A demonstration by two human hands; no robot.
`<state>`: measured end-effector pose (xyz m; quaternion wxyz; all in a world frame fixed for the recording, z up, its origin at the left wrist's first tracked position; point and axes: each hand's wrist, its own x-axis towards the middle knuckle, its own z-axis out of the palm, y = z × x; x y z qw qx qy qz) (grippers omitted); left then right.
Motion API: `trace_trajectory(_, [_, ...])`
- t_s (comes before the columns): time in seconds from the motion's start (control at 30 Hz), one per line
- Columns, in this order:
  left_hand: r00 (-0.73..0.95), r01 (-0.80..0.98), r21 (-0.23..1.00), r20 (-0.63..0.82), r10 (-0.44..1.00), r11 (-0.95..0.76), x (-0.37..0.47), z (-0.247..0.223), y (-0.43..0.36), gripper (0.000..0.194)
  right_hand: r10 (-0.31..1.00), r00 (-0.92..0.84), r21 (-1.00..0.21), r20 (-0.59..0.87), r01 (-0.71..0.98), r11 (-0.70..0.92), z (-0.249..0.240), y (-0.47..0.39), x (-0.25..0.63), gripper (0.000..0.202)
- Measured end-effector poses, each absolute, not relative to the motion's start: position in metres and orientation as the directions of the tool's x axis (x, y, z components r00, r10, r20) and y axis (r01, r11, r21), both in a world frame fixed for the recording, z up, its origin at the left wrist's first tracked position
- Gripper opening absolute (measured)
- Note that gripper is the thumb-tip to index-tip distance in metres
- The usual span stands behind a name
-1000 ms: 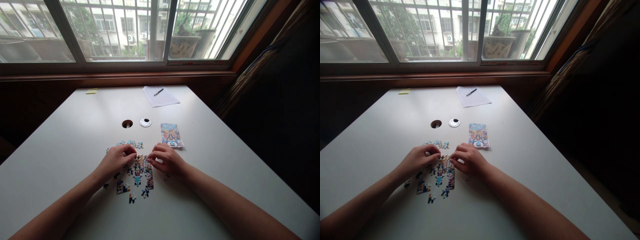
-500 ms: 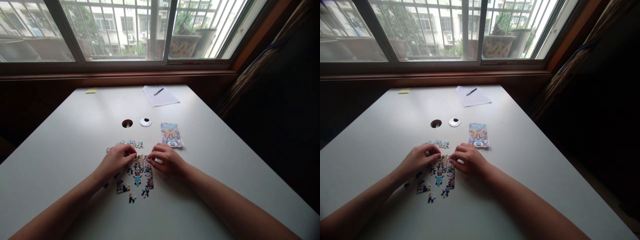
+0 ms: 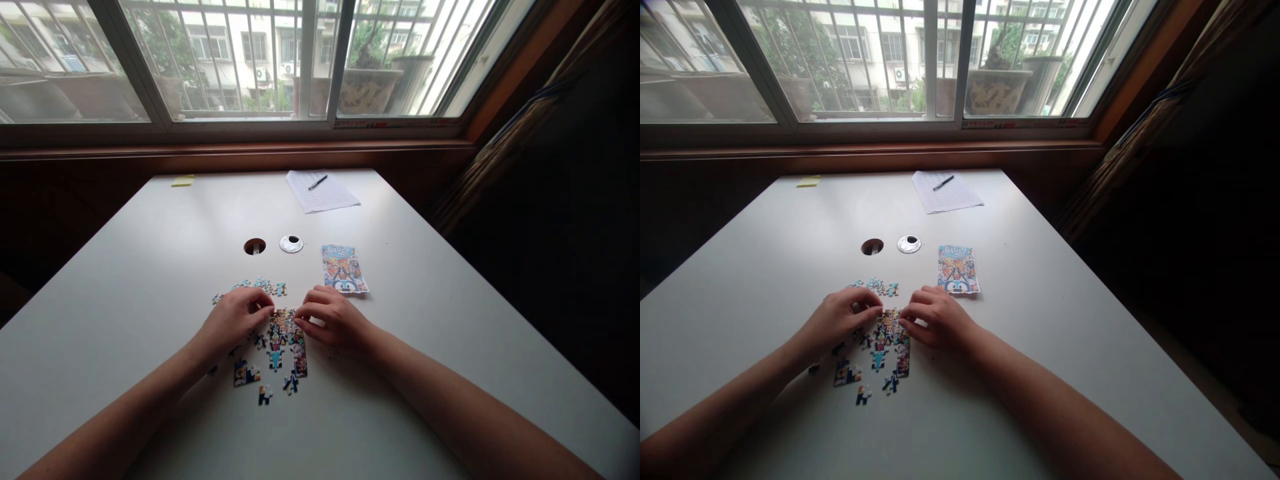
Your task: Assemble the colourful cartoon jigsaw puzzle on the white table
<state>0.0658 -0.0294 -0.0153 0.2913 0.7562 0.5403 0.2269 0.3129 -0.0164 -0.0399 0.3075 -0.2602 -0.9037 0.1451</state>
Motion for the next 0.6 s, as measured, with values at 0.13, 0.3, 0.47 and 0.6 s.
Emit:
trace_trajectory(0.13, [0.316,0.691,0.679,0.027,0.949,-0.249,0.0656,-0.016,-0.0294,0.011,0.554,-0.682,-0.417,0.478,0.378,0.826,-0.0388,-0.0161,0.3134,0.011])
trace_trajectory(0.3, [0.313,0.694,0.68,0.012,0.95,-0.237,0.0643,-0.0159,-0.0301,0.012,0.551,-0.687,-0.414,0.473,0.379,0.828,-0.0406,-0.016,0.3142,0.012])
trace_trajectory(0.47, [0.32,0.693,0.68,0.006,0.947,-0.239,0.0632,-0.0157,-0.0291,0.012,0.557,-0.682,-0.425,0.473,0.378,0.823,-0.0413,-0.016,0.3139,0.013])
trace_trajectory(0.6, [0.326,0.684,0.689,0.006,0.945,-0.24,0.0627,-0.0163,-0.0288,0.013,0.557,-0.683,-0.425,0.473,0.377,0.823,-0.0407,-0.0161,0.3137,0.013])
